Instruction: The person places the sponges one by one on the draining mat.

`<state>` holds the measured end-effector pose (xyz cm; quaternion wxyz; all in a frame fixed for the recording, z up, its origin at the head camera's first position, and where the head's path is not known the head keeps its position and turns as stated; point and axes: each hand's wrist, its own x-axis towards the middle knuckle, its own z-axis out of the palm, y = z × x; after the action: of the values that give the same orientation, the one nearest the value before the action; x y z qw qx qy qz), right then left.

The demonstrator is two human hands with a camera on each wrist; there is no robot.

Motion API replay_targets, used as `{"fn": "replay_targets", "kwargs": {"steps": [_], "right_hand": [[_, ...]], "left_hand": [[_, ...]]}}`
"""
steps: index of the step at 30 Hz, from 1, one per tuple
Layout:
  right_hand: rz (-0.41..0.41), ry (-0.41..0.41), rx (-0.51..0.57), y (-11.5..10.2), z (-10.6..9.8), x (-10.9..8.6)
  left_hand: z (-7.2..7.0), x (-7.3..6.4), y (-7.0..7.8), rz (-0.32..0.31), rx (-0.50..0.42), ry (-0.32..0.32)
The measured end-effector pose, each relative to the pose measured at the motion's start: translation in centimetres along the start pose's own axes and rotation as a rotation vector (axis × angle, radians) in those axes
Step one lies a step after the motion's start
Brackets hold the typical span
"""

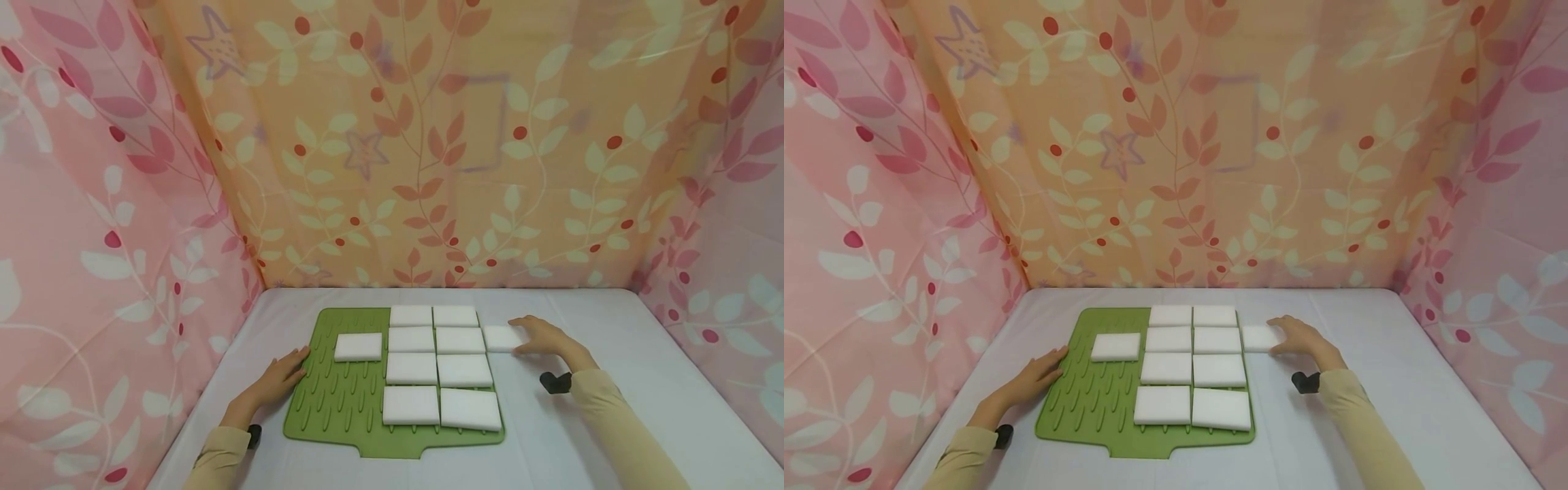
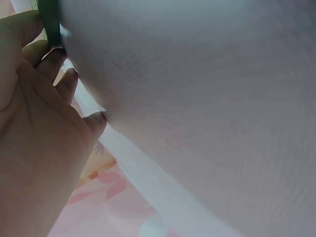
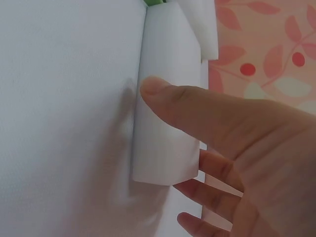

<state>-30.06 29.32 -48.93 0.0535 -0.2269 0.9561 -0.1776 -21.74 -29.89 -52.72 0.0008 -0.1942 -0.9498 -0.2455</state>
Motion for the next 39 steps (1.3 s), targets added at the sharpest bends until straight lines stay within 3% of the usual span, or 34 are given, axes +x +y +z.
{"fn": "replay_targets", "kwargs": {"steps": [16,39], "right_hand": [[0.03,0.072,0.011,-0.2,-2.0,0.0],[0.063,0.111,0.02,-2.6,-1.8,2.0]], "left_hand": [[-0.1,-0.2,0.1,0.004,0.014,0.003],[0.2,0.1,-0.4,-0.013,-0.011,-0.012]]}}
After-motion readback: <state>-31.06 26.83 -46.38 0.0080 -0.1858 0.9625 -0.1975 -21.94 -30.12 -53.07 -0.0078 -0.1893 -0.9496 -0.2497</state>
